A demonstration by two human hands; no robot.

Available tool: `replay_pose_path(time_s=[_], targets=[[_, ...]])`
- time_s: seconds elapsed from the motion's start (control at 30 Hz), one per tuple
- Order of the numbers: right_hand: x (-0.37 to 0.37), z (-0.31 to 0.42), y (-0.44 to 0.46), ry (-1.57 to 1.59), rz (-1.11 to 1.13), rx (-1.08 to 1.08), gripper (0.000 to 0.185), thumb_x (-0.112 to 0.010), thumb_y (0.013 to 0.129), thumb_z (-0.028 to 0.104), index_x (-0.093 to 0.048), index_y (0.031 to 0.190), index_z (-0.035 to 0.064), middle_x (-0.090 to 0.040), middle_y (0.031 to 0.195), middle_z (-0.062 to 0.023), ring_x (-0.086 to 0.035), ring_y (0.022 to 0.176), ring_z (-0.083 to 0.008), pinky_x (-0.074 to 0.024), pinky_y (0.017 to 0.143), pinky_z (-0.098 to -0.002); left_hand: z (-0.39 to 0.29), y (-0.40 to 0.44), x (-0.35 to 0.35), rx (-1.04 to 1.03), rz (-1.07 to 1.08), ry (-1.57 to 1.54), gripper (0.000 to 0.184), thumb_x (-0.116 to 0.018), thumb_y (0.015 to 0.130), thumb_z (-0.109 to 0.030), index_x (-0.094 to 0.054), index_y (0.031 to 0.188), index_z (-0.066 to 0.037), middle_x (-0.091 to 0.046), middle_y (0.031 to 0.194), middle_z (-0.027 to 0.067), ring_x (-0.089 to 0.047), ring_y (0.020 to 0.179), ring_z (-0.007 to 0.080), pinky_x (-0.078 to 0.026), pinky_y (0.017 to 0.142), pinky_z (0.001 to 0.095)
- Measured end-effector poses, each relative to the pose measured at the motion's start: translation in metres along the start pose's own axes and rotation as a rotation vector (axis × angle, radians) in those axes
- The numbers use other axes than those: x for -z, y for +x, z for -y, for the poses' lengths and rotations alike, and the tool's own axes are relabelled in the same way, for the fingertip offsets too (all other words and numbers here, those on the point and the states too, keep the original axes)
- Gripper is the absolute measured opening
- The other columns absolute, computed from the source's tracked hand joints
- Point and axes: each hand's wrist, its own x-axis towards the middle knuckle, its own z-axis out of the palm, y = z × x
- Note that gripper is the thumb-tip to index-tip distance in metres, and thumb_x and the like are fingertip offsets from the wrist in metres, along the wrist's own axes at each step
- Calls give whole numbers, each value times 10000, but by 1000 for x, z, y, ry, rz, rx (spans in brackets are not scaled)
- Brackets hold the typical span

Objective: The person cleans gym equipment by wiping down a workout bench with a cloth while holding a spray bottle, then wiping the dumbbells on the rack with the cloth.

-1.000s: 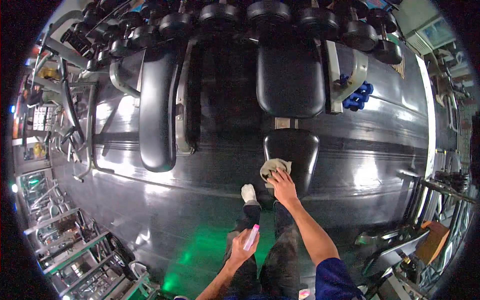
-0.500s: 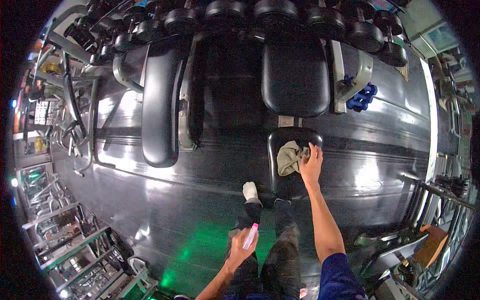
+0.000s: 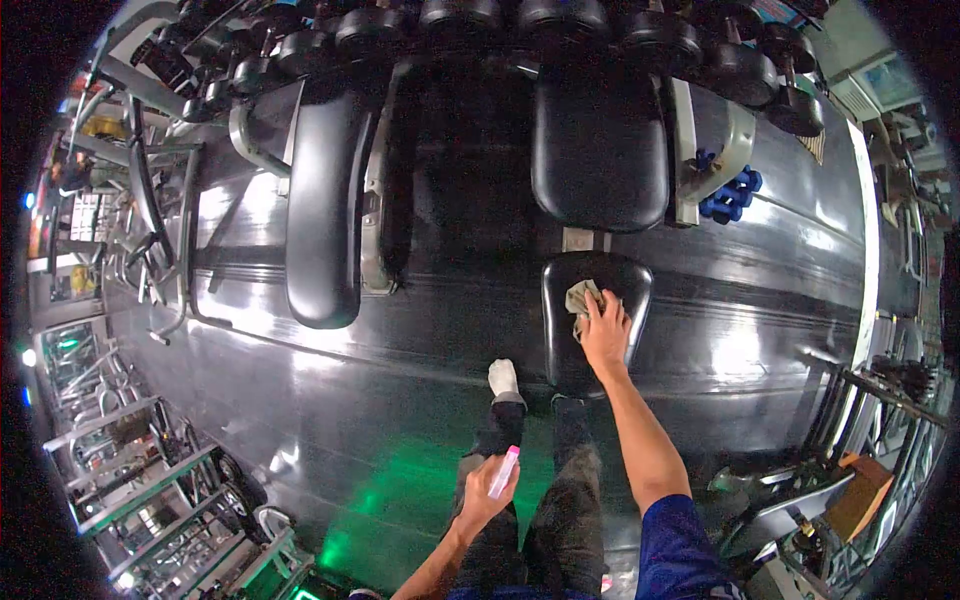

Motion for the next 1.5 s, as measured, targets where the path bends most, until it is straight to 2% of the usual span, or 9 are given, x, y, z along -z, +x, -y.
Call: replay_pose_path(time_s=[0.17,0.4,0.6,0.73,0.87,1.07,1.23,1.37,1.5], targets=[[3,8,9,63,30,-103,456,-648,858,175,-565,1306,195,-444,1305,-78,-450,1206,-319,-401,957,-492,6,0,4,38,6,6,103,-723,817,-76,-688,909,-46,-674,799,116,-665,705,292,-515,634,378],[10,48,4,-106,4,33,513,-665,864,202,-525,1358,191,-480,1264,-57,-448,1203,-310,-371,967,-493,12,-1,5,53,0,-10,93,-713,820,-68,-681,899,-31,-686,819,125,-672,719,301,-528,645,376],[-10,31,-14,-114,-16,178,548,-619,827,93,-518,1350,222,-508,1238,-26,-447,1193,-277,-365,970,-496,15,2,7,51,5,40,77,-711,829,-64,-678,888,-27,-679,799,127,-671,710,286,-523,648,356],[-15,22,-65,-153,68,446,467,-608,830,168,-578,1292,228,-522,1205,-4,-454,1185,-253,-364,986,-497,5,10,12,7,-18,-17,72,-706,835,-50,-672,886,-12,-677,794,117,-670,702,241,-514,643,328],[-1,3,-121,-186,217,596,501,-618,805,146,-579,1293,252,-515,1249,10,-455,1177,-213,-330,1024,-488,15,11,13,-17,-12,-81,92,-699,825,-48,-645,892,-19,-638,785,152,-647,676,345,-497,577,391],[28,-45,-163,-12,505,563,487,-623,808,105,-602,1281,219,-534,1297,7,-466,1199,-239,-402,988,-454,10,8,16,72,-8,-86,88,-703,819,-46,-636,865,-13,-629,763,156,-642,681,360,-492,582,393],[51,-36,-71,257,163,393,398,-605,821,60,-652,1198,179,-575,1255,-1,-500,1178,-260,-420,993,-442,8,4,6,13,-5,-54,103,-709,815,-51,-635,879,-17,-625,761,153,-637,673,363,-491,570,393],[27,-25,-12,256,-29,12,275,-615,838,72,-680,1091,160,-579,1191,-9,-508,1145,-283,-412,995,-445,-4,9,2,-97,-17,-34,104,-709,816,-48,-632,882,-23,-621,766,150,-641,673,357,-494,563,395],[1,-31,-69,113,-39,178,265,-622,823,62,-690,1042,195,-566,1143,-8,-502,1133,-284,-409,975,-471,-3,8,-1,-103,-20,-8,105,-707,816,-43,-635,890,-25,-625,773,145,-644,672,349,-496,563,395]])
